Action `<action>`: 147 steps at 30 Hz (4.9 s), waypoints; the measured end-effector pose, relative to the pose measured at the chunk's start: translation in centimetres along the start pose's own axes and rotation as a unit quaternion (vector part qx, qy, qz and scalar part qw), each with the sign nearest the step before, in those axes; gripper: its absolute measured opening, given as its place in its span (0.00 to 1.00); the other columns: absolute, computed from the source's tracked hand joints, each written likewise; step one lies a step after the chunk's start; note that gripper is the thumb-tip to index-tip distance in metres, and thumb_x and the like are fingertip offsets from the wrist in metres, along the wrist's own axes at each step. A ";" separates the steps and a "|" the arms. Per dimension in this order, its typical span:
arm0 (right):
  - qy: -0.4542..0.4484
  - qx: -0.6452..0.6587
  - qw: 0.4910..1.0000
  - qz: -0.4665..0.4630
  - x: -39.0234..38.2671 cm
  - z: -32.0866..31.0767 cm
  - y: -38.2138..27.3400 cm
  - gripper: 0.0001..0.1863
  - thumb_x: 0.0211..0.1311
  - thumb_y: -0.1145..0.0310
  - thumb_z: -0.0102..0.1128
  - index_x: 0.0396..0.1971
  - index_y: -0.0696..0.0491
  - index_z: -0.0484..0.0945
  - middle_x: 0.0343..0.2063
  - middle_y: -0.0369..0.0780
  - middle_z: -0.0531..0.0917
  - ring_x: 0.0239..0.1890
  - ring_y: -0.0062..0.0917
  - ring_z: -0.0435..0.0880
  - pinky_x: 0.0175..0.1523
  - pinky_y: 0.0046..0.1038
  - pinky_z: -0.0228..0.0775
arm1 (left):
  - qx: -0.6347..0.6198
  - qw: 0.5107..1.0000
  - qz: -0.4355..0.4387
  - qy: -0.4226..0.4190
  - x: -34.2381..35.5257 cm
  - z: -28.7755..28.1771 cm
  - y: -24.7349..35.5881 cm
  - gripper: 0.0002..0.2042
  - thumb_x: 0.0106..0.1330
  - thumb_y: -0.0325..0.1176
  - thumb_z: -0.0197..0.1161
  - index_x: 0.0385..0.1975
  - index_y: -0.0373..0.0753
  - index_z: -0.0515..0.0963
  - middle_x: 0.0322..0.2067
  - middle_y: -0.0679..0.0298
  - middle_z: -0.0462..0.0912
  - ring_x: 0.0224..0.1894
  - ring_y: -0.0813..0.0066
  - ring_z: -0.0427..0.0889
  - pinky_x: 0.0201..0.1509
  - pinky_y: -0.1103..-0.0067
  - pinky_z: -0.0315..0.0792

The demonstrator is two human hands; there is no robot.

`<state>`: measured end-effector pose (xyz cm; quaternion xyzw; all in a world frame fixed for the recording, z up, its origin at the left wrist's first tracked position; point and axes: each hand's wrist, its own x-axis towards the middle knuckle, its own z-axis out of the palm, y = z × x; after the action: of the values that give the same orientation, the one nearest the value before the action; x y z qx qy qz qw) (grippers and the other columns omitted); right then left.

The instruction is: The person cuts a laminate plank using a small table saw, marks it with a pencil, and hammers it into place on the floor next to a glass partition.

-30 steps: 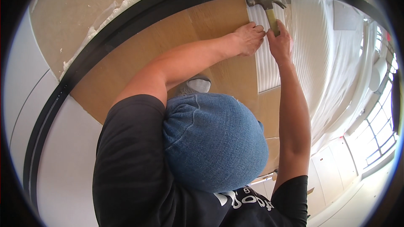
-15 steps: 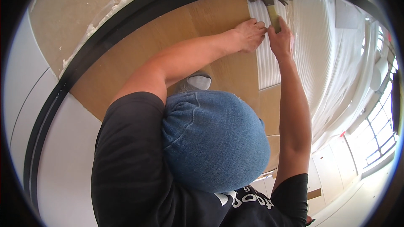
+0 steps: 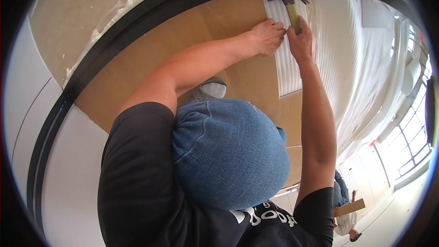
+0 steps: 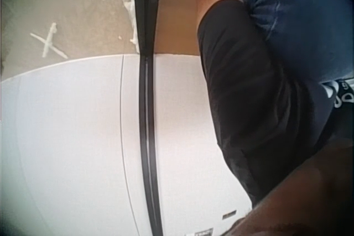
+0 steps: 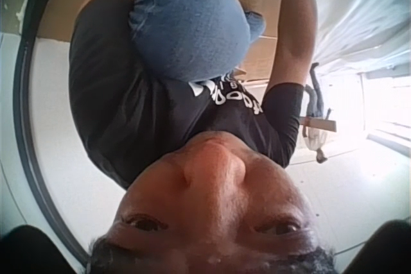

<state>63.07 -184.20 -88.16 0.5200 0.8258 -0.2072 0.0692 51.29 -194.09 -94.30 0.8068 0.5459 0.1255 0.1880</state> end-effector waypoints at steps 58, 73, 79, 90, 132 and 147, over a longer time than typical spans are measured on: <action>0.016 0.050 0.998 0.030 0.5 0.2 -1.3 0.29 0.59 0.59 0.59 0.60 0.55 0.75 0.48 0.55 0.83 0.51 0.48 0.82 0.57 0.40 0.73 | -0.005 0.999 -0.050 -0.012 1.0 1.5 0.6 0.13 0.69 0.39 0.52 0.38 0.39 0.82 0.42 0.64 0.81 0.49 0.67 0.72 0.54 0.73 0.66; 0.013 0.024 1.000 -0.004 0.9 0.3 -0.6 0.29 0.61 0.58 0.60 0.61 0.56 0.74 0.48 0.55 0.82 0.51 0.50 0.82 0.57 0.41 0.73 | 0.014 0.999 -0.039 -0.005 0.6 0.6 0.7 0.13 0.70 0.39 0.51 0.35 0.41 0.82 0.41 0.66 0.81 0.49 0.67 0.72 0.53 0.72 0.65; 0.007 0.011 0.999 -0.030 0.7 0.1 -0.3 0.28 0.62 0.60 0.59 0.61 0.56 0.74 0.50 0.55 0.82 0.52 0.50 0.81 0.57 0.41 0.73 | 0.015 0.999 -0.038 0.005 0.6 1.0 0.7 0.13 0.70 0.38 0.51 0.35 0.41 0.82 0.42 0.66 0.81 0.48 0.67 0.72 0.53 0.72 0.65; 0.008 0.026 0.999 -0.017 0.8 0.4 0.0 0.28 0.62 0.60 0.60 0.61 0.56 0.74 0.50 0.54 0.82 0.52 0.48 0.81 0.57 0.40 0.73 | 0.038 0.999 -0.025 0.027 0.4 1.2 0.5 0.12 0.69 0.39 0.52 0.32 0.43 0.83 0.38 0.68 0.81 0.47 0.69 0.72 0.52 0.74 0.65; -0.063 0.167 0.983 -0.030 -26.8 6.6 7.0 0.24 0.54 0.69 0.64 0.53 0.53 0.76 0.35 0.46 0.81 0.37 0.43 0.83 0.42 0.38 0.77 | 0.017 0.977 -0.203 0.066 -15.5 -2.8 -2.6 0.36 0.66 0.48 0.61 0.70 0.36 0.61 0.73 0.50 0.55 0.75 0.53 0.52 0.77 0.60 0.50; 0.155 0.133 0.976 -0.070 -13.1 5.0 -1.2 0.13 0.62 0.73 0.61 0.46 0.57 0.77 0.44 0.49 0.80 0.48 0.47 0.79 0.54 0.42 0.72 | 0.036 0.984 -0.017 0.176 -6.2 -3.5 -0.5 0.14 0.60 0.31 0.58 0.46 0.37 0.78 0.49 0.60 0.78 0.57 0.64 0.75 0.65 0.70 0.68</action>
<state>67.37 -197.65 -88.02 0.4915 0.8257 -0.2364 -0.1444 47.11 -199.11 -91.32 0.7688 0.5883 0.2429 0.0618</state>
